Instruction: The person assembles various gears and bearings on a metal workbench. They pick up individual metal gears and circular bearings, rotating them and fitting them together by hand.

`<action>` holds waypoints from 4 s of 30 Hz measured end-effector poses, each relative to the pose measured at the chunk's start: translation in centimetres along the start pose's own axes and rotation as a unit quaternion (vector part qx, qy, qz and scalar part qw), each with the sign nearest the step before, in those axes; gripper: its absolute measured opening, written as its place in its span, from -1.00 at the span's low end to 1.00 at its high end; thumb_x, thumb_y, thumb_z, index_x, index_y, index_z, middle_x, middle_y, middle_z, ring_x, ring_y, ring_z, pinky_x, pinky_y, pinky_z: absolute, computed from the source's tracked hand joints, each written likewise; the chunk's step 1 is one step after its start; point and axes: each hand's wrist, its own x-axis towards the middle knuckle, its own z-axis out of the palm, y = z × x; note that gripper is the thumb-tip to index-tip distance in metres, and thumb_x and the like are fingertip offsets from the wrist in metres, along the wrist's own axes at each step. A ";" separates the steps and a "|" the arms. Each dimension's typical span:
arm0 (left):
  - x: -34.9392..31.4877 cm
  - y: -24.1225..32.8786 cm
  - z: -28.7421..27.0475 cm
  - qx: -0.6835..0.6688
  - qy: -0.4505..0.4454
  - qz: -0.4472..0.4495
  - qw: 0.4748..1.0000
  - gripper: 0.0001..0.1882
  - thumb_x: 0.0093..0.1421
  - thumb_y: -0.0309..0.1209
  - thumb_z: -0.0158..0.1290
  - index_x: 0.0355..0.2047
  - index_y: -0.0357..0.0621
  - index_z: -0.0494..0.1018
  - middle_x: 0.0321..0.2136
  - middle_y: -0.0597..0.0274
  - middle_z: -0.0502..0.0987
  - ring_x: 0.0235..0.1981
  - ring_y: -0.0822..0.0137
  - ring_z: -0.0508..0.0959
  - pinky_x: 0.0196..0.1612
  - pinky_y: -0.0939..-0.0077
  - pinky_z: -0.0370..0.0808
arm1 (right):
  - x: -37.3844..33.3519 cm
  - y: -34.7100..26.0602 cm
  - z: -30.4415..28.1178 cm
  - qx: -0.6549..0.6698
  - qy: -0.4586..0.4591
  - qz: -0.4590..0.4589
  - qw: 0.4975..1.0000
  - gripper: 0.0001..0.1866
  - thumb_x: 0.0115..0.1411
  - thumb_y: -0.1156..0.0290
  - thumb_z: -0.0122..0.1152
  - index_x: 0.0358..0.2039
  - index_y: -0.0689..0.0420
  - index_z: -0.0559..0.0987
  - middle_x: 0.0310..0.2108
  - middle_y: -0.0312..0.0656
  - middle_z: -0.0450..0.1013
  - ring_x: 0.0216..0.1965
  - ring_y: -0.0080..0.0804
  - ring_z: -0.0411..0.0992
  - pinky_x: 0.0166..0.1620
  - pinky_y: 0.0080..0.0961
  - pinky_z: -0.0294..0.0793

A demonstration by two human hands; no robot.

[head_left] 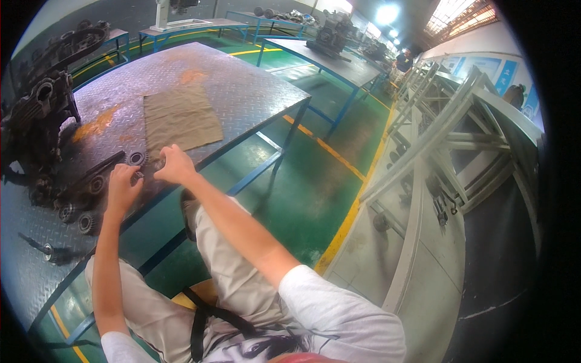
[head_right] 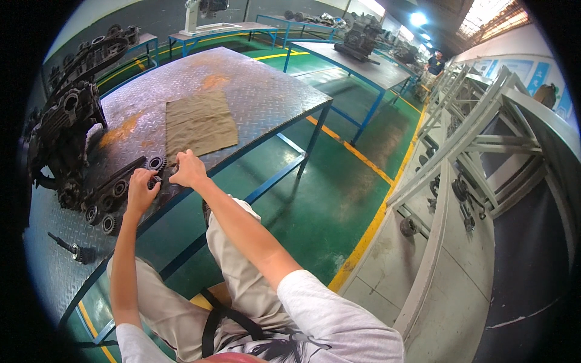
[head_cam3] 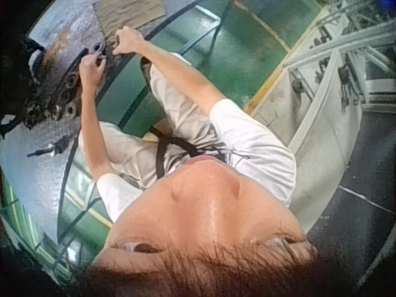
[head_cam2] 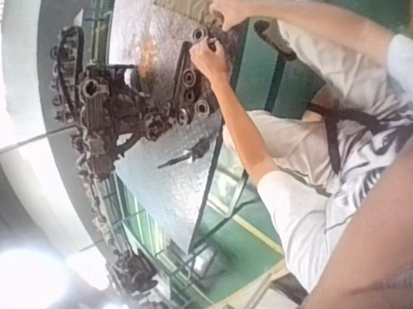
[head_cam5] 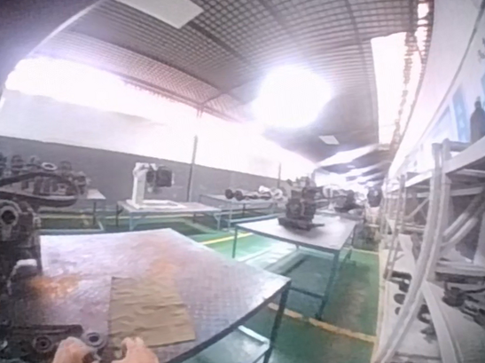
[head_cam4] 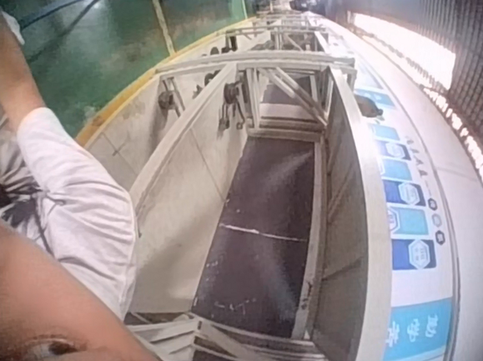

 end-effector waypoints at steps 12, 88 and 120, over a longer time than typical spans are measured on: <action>0.4 -2.0 0.8 -0.199 0.101 -0.153 0.963 -0.73 0.00 -0.48 0.14 -0.25 -0.29 0.47 -0.40 0.16 0.50 -0.43 0.42 0.53 -0.33 0.57 0.46 | -0.1 -1.7 1.7 0.040 -0.040 -0.072 0.996 -0.48 -0.35 0.25 0.41 -0.30 0.11 0.49 -0.25 -0.05 0.33 -0.18 -0.10 0.39 -0.10 -0.32 0.41; 0.0 -3.0 -3.1 -0.256 0.038 -0.246 0.934 -0.71 -0.09 -0.37 0.22 -0.38 -0.32 0.54 -0.54 0.22 0.55 -0.54 0.48 0.48 -0.39 0.60 0.41 | 0.9 -5.1 1.8 0.455 -0.240 0.211 0.831 -0.32 0.11 -0.16 0.02 -0.08 0.25 0.33 -0.36 -0.08 0.43 -0.40 -0.26 0.47 -0.32 -0.41 0.50; 0.3 -4.3 -3.5 -0.464 -0.021 -0.389 0.796 -0.79 0.06 -0.22 0.13 -0.44 -0.09 0.53 -0.55 0.39 0.49 -0.53 0.57 0.44 -0.38 0.71 0.40 | 1.8 -5.3 4.6 0.537 -0.209 0.098 0.811 -0.79 0.16 0.35 0.08 -0.34 0.26 0.51 -0.41 -0.20 0.47 -0.45 -0.47 0.48 -0.36 -0.58 0.55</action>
